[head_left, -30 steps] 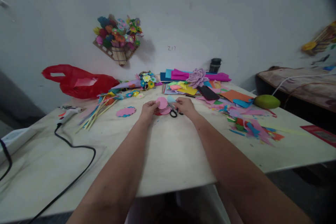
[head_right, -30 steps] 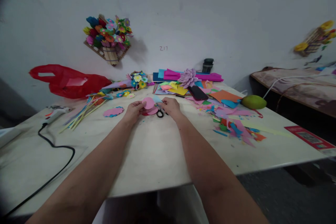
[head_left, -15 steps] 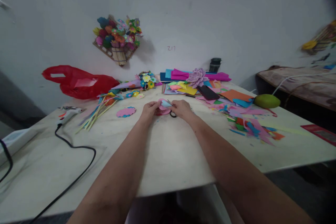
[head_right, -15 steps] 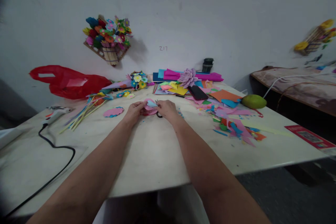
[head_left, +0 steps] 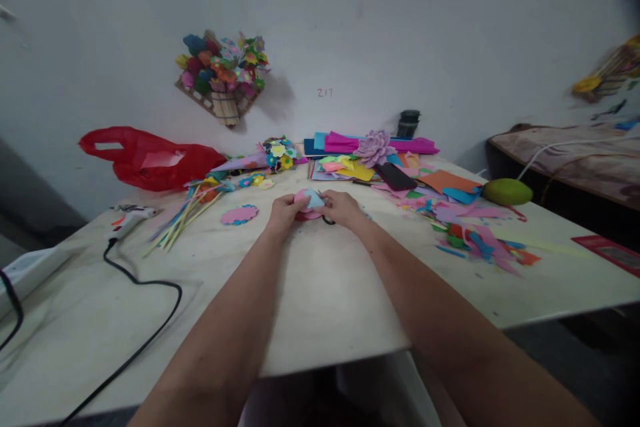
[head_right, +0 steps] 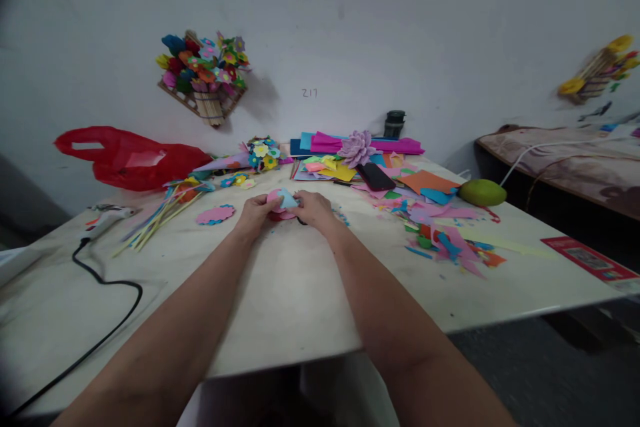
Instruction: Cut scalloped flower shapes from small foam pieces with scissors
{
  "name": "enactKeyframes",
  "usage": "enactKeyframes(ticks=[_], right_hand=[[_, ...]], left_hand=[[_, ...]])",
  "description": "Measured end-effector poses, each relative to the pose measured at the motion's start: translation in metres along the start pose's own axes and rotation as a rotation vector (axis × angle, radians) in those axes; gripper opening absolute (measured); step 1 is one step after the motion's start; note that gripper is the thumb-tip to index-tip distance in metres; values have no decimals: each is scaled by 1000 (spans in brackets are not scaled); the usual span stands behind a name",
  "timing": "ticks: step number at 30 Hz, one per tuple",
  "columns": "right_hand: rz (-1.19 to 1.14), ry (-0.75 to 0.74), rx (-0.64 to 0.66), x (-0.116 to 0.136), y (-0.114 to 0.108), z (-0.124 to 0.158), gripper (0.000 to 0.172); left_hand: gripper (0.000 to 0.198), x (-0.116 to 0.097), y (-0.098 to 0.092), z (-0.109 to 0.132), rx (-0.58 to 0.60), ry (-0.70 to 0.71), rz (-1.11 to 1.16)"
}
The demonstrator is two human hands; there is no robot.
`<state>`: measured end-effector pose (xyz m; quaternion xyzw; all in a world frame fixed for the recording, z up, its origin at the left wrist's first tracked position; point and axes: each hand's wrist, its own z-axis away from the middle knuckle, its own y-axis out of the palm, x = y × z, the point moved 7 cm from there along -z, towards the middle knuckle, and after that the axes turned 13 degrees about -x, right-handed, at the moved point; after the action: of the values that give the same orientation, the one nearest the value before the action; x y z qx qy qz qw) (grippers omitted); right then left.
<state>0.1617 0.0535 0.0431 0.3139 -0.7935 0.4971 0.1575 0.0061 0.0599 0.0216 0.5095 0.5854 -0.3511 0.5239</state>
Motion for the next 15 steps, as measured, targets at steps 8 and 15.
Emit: enactKeyframes(ticks=[8, 15], right_hand=[[-690, 370, 64, -17, 14, -1, 32], [-762, 441, 8, -23, 14, -3, 13]], left_hand=[[38, 0, 3, 3, 27, -71, 34], [40, 2, 8, 6, 117, -100, 30]])
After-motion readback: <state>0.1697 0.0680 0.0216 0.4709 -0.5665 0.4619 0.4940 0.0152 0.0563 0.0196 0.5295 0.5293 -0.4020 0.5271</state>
